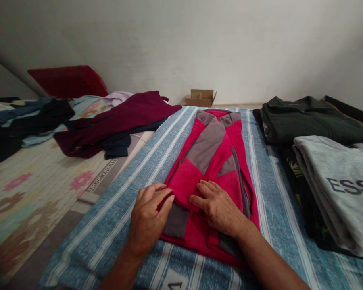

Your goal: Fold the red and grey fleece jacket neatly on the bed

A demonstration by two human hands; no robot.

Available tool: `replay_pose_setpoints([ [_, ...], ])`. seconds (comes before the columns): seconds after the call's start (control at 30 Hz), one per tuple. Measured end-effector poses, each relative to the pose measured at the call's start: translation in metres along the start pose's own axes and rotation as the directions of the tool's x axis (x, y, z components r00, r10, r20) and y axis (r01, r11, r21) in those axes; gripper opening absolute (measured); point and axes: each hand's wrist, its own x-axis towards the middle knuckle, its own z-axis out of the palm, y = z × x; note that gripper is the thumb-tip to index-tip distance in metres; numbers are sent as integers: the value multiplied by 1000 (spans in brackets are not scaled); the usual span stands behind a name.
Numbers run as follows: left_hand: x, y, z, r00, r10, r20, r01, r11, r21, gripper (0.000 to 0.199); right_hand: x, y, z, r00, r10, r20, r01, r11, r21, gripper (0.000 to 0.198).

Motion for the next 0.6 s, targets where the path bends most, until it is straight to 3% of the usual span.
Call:
replay_pose_setpoints([
  [0.13,4,2,4,1000,-22,-6,22,999,33,12,1,-1,-2,1000,7,18,-7,1000,-1,38],
  [0.4,6,-7,14,987,-36,156,29,998,47,12,1,-1,-1,1000,-7,-12,7,1000,-9,36],
  [0.6,9,0,12,992,14,125,-21,998,56,14,1,0,2,1000,3,-17,-3,1000,-11,35],
])
